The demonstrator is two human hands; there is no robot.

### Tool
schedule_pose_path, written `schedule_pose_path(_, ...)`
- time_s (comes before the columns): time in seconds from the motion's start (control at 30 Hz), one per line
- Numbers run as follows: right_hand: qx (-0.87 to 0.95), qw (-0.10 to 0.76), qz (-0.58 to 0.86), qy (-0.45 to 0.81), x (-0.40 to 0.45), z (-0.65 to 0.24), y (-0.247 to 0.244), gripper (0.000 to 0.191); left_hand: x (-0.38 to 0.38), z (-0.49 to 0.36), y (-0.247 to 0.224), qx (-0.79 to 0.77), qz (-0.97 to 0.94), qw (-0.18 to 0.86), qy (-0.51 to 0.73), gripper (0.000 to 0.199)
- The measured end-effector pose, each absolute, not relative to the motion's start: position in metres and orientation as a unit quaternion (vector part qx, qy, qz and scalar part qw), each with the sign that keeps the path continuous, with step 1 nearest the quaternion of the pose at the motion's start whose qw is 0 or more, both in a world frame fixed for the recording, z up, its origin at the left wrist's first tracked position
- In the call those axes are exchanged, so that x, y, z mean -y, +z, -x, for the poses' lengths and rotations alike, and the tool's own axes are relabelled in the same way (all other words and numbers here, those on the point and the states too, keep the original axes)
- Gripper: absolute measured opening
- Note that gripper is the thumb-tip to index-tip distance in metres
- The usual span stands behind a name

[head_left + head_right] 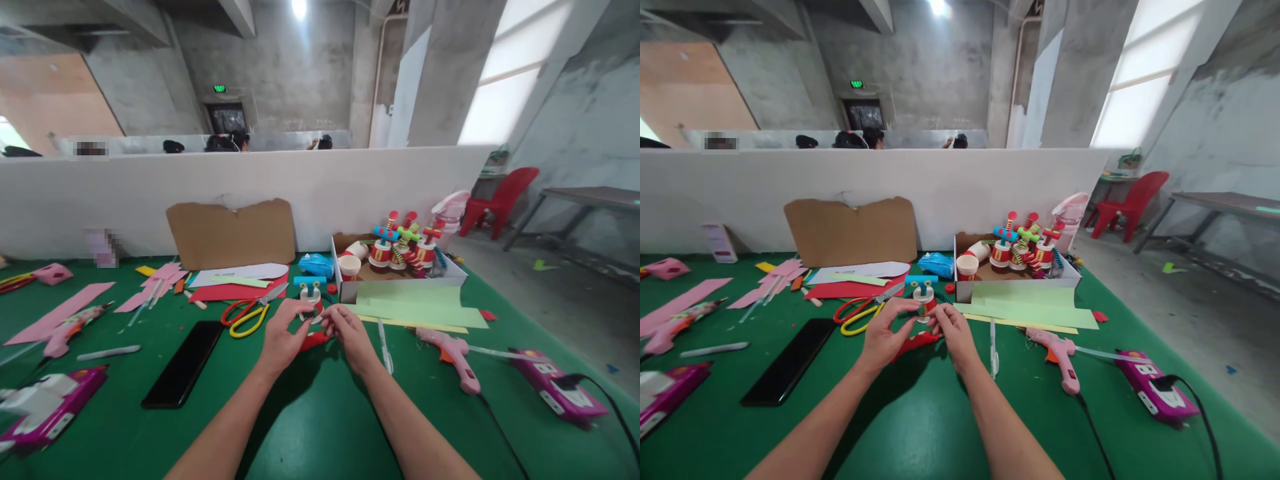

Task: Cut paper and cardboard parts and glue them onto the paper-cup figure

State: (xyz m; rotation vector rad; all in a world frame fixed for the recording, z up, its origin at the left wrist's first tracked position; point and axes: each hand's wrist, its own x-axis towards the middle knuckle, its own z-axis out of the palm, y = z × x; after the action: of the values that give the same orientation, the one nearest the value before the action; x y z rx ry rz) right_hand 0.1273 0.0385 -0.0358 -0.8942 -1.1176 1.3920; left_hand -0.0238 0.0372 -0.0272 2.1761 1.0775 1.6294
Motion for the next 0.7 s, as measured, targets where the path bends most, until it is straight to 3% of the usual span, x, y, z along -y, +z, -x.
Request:
schedule_pose_path(0.2,0.445,0.513,0.367,0.635,-0.0367,-0.125,-0.0346,0.039,-0.0361,0.0271,-0.0277,-0.343,-0.77,0.068,0.534,0.012)
schedule_pose_path(0.53,0.441,0.506,0.384,0.634,-0.0359,-0.1222,-0.0397,0.035,-0.0356,0.0239,-0.0321,-0.349,-0.794,0.106,0.486,0.015)
schedule_pose_path(0.7,0.474,0.546,0.39,0.57,-0.0393,-0.1231,-0.041,0.031,-0.0365,0.0264,-0.0328,-0.369,-0.758,0.174,0.509,0.039)
